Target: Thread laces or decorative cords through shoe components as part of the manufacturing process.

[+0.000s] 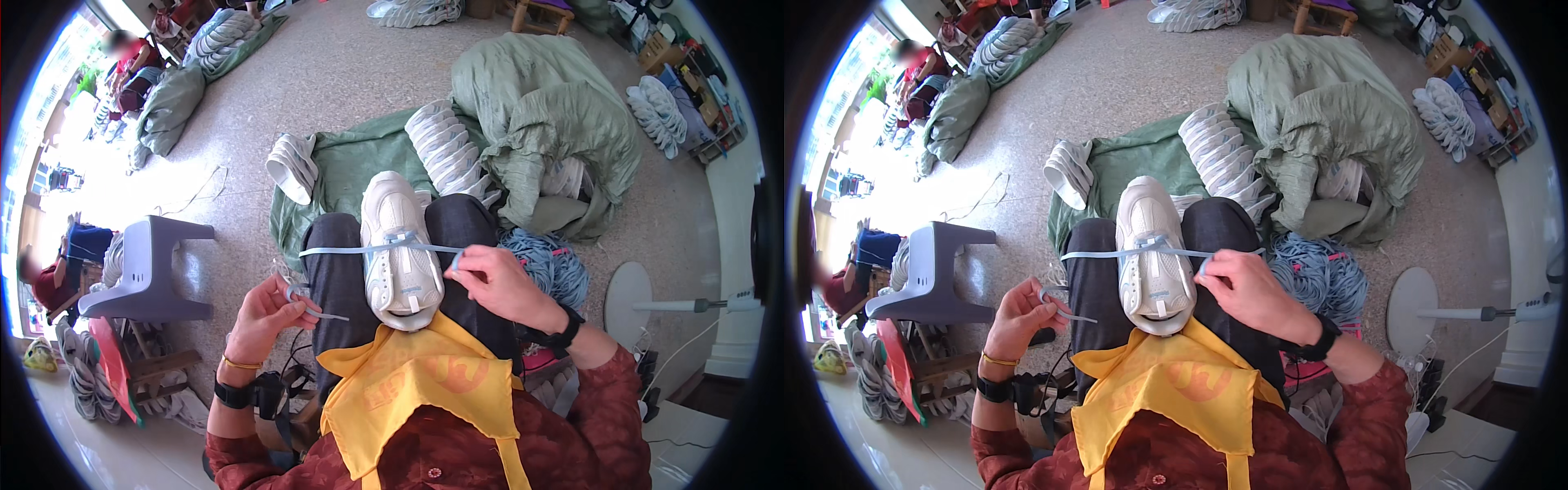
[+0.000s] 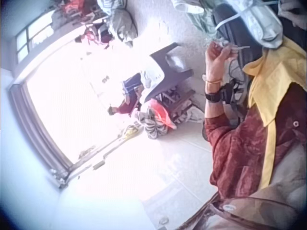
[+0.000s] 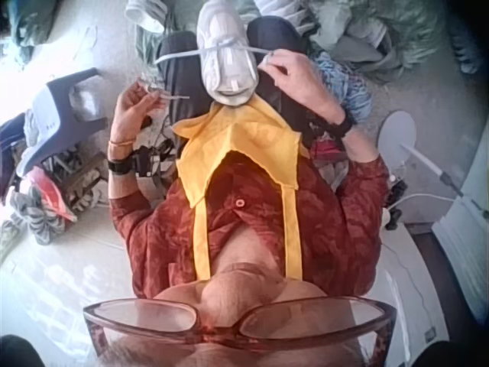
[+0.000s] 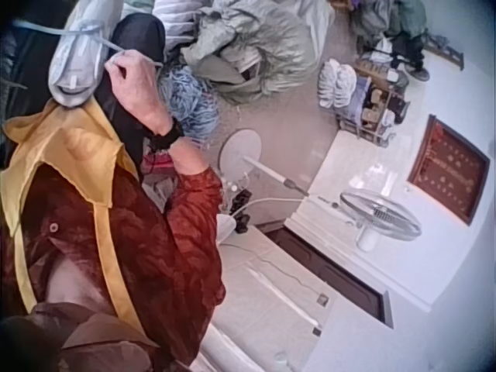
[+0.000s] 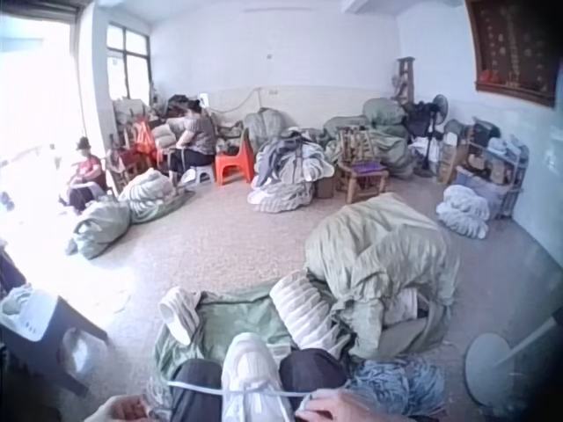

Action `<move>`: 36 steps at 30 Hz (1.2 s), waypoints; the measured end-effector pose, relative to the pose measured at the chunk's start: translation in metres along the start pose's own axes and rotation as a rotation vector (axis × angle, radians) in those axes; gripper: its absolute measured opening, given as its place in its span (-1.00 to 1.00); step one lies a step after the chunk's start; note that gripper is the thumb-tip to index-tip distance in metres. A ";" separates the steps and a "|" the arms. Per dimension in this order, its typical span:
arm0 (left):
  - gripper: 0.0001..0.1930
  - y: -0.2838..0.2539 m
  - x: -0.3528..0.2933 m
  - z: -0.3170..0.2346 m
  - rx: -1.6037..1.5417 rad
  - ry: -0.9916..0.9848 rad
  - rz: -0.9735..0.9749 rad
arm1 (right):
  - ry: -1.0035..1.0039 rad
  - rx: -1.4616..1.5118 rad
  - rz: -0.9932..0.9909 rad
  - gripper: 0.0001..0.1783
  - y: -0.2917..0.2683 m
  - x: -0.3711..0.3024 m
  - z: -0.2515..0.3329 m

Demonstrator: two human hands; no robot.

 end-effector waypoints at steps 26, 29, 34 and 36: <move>-0.74 0.070 0.070 0.035 0.190 0.229 0.025 | 0.232 0.546 -0.229 -0.88 0.032 0.051 -0.040; -0.74 0.072 0.075 0.035 0.123 0.231 -0.013 | 0.213 0.510 -0.225 -0.89 0.031 0.052 -0.038; -0.74 0.074 0.079 0.033 0.153 0.261 0.017 | 0.206 0.377 -0.130 -0.89 0.030 0.054 -0.035; -0.73 0.074 0.080 0.033 0.169 0.257 0.036 | 0.163 0.312 -0.158 -0.90 0.027 0.055 -0.032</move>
Point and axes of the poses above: each hand's wrist, its own x-axis towards the middle knuckle, its own y-axis out of the palm, z = x × y, the point moved 5 cm from there along x, towards the middle knuckle, and after that the axes turned 12 degrees about -x, right-handed, at the moved point
